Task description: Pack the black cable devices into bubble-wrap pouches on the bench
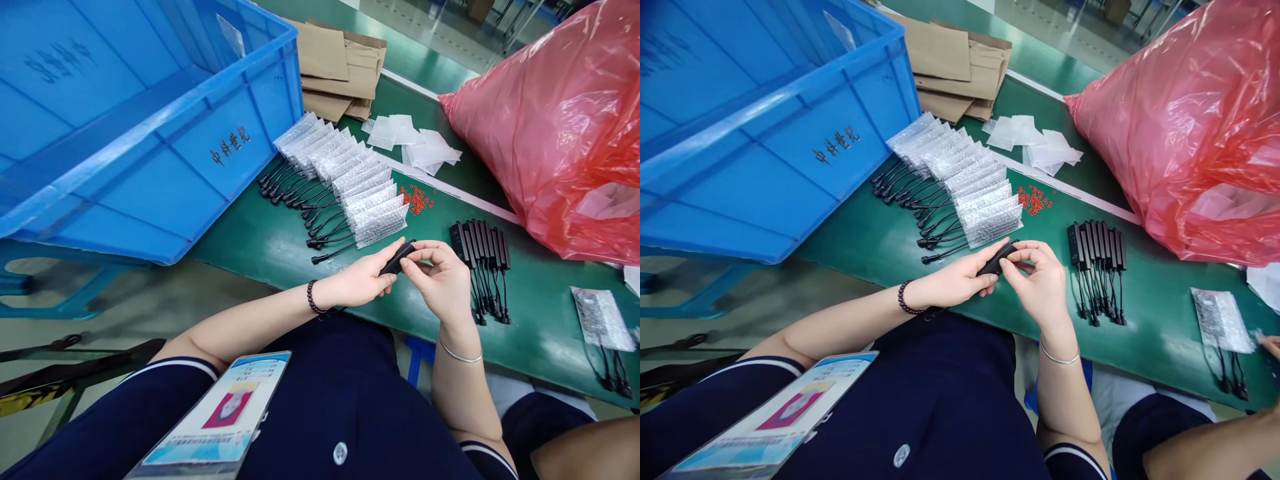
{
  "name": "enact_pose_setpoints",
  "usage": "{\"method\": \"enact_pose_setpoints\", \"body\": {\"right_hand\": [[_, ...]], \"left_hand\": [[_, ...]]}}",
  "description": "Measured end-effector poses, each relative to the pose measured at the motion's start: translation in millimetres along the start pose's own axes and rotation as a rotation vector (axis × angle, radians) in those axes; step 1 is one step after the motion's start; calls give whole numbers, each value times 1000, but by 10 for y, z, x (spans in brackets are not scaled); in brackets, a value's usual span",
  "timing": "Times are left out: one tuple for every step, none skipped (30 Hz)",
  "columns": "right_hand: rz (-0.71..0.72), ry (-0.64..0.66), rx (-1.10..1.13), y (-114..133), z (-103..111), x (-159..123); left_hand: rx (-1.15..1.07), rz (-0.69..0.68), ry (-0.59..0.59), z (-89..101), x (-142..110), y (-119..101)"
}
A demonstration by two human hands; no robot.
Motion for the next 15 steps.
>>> {"method": "enact_pose_setpoints", "body": {"right_hand": [[15, -12, -43, 21, -17, -8], [35, -28, -108, 48, -36, -17], [57, -47, -188, 77, -57, -27], [79, -72, -270, 105, -77, -39], [97, -100, -344, 127, -97, -50], [107, -126, -398, 138, -117, -59], [108, -144, -417, 132, -136, -64], [96, -159, -388, 106, -148, -64], [74, -181, -312, 65, -148, -65], [48, -212, -206, 13, -138, -69], [23, -253, -87, -44, -125, -81], [4, -294, 20, -98, -123, -97], [-6, -328, 94, -141, -137, -116], [-2, -343, 110, -161, -175, -132], [23, -322, 63, -147, -250, -137]], "left_hand": [[29, 0, -27, 15, -7, -8], [57, -4, -54, 29, -14, -20], [81, -14, -82, 40, -23, -36], [104, -27, -108, 48, -33, -53], [125, -41, -135, 54, -43, -70], [142, -55, -161, 60, -55, -82], [153, -63, -185, 68, -67, -87], [155, -63, -206, 83, -80, -81], [146, -56, -219, 106, -94, -66], [124, -47, -225, 142, -109, -47], [89, -43, -229, 198, -130, -30], [42, -48, -243, 284, -162, -22], [-12, -63, -276, 407, -209, -24], [-67, -87, -333, 563, -276, -36], [-115, -113, -408, 740, -360, -55]]}}
Point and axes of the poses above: each hand's wrist, its own x-axis towards the middle knuckle, its own z-axis out of the back of the hand, y = z × x, the point moved 9 cm from there along x, towards the middle knuckle, and after that the axes turned 9 degrees about y, right-handed, at the moved point
